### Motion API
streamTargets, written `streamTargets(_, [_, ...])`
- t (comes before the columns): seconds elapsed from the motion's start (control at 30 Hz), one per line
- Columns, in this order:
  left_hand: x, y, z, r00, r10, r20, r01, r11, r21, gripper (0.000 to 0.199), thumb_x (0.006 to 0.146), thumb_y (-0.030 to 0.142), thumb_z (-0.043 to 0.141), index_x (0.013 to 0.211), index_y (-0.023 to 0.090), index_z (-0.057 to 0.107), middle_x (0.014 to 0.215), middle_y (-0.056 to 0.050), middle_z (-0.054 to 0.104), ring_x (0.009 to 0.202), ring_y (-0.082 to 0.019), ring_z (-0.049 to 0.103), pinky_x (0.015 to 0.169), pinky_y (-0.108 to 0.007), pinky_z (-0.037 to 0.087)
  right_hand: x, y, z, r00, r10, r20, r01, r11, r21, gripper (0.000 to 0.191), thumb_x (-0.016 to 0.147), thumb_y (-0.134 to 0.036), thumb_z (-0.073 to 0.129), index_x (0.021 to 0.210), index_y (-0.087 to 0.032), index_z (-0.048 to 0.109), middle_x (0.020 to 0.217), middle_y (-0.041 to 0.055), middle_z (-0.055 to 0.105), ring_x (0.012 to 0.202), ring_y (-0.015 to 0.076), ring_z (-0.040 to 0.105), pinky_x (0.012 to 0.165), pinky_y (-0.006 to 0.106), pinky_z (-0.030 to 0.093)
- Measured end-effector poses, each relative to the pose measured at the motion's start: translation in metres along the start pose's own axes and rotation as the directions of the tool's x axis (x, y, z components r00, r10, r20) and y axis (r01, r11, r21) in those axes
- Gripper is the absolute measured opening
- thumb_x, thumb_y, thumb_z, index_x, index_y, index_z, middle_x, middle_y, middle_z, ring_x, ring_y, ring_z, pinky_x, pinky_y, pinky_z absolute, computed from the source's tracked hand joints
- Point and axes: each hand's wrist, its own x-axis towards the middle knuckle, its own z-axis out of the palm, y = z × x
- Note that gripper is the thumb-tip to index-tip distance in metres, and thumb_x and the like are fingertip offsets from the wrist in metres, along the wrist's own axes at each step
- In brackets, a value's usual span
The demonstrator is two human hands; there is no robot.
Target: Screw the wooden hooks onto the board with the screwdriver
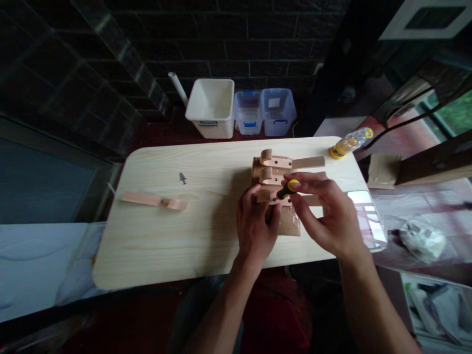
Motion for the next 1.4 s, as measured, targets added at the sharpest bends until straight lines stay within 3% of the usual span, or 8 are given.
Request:
streamTargets(0.23, [0.001, 0.001, 0.0, 1.0, -0.009, -0.006, 0.009, 1.0, -0.017, 0.028, 0.108, 0.028, 0.071, 0.136, 0.025, 0.074, 0.157, -0.016, 0.061, 0.148, -0.035, 0.059, 0.124, -0.057, 0.055, 0.001, 0.009, 0.003, 0.998, -0.011, -0.062, 0.011, 1.0, 0.004, 0.032, 0.102, -0.01, 0.075, 0.125, -0.031, 0.07, 0.127, 0.0043, 0.077, 0.125, 0.0235, 0.078, 0.104, 0.044, 0.066])
streamTargets(0.43, [0.001, 0.001, 0.0, 1.0, -0.008, -0.005, 0.008, 1.0, -0.014, 0.029, 0.108, 0.028, 0.071, 0.136, 0.025, 0.073, 0.156, -0.016, 0.062, 0.147, -0.035, 0.059, 0.123, -0.056, 0.056, 0.0, 0.003, 0.001, 1.0, -0.013, -0.014, 0.013, 1.0, -0.012, 0.035, 0.102, -0.008, 0.072, 0.129, -0.03, 0.068, 0.131, 0.006, 0.078, 0.13, 0.0243, 0.078, 0.106, 0.044, 0.066])
streamTargets(0.57, [0.001, 0.002, 0.0, 1.0, -0.016, 0.0, 0.016, 1.0, -0.014, 0.028, 0.108, 0.029, 0.071, 0.136, 0.025, 0.073, 0.156, -0.016, 0.062, 0.147, -0.035, 0.059, 0.124, -0.057, 0.055, 0.0, 0.007, 0.001, 0.999, -0.03, -0.046, 0.028, 0.999, -0.045, 0.034, 0.101, -0.009, 0.075, 0.126, -0.031, 0.069, 0.125, 0.0043, 0.079, 0.125, 0.0231, 0.079, 0.104, 0.041, 0.066])
streamTargets(0.8, [0.0, 0.001, 0.0, 1.0, -0.01, -0.005, 0.01, 1.0, -0.009, 0.03, 0.108, 0.028, 0.071, 0.138, 0.025, 0.074, 0.158, -0.016, 0.06, 0.148, -0.035, 0.059, 0.123, -0.057, 0.056, 0.0, 0.005, 0.0, 0.999, -0.025, -0.026, 0.025, 1.0, -0.007, 0.036, 0.102, -0.008, 0.072, 0.13, -0.03, 0.068, 0.136, 0.0071, 0.077, 0.133, 0.026, 0.077, 0.109, 0.047, 0.066])
streamTargets(1.0, [0.0, 0.002, 0.0, 1.0, -0.016, -0.001, 0.016, 1.0, -0.007, 0.028, 0.108, 0.03, 0.071, 0.136, 0.025, 0.075, 0.156, -0.016, 0.061, 0.147, -0.035, 0.059, 0.123, -0.057, 0.055, -0.002, 0.01, 0.001, 0.998, -0.005, -0.056, 0.005, 1.0, -0.003, 0.037, 0.101, -0.008, 0.074, 0.13, -0.032, 0.07, 0.131, 0.0045, 0.079, 0.128, 0.0241, 0.078, 0.106, 0.044, 0.066])
streamTargets(1.4, [0.0, 0.001, 0.0, 1.0, -0.011, -0.007, 0.011, 1.0, -0.004, 0.029, 0.108, 0.029, 0.071, 0.136, 0.025, 0.075, 0.157, -0.016, 0.061, 0.148, -0.034, 0.058, 0.123, -0.056, 0.055, -0.002, 0.007, 0.002, 0.999, 0.017, -0.048, -0.014, 0.999, 0.05, 0.034, 0.102, -0.008, 0.071, 0.128, -0.03, 0.07, 0.136, 0.0071, 0.077, 0.13, 0.0261, 0.078, 0.106, 0.048, 0.067])
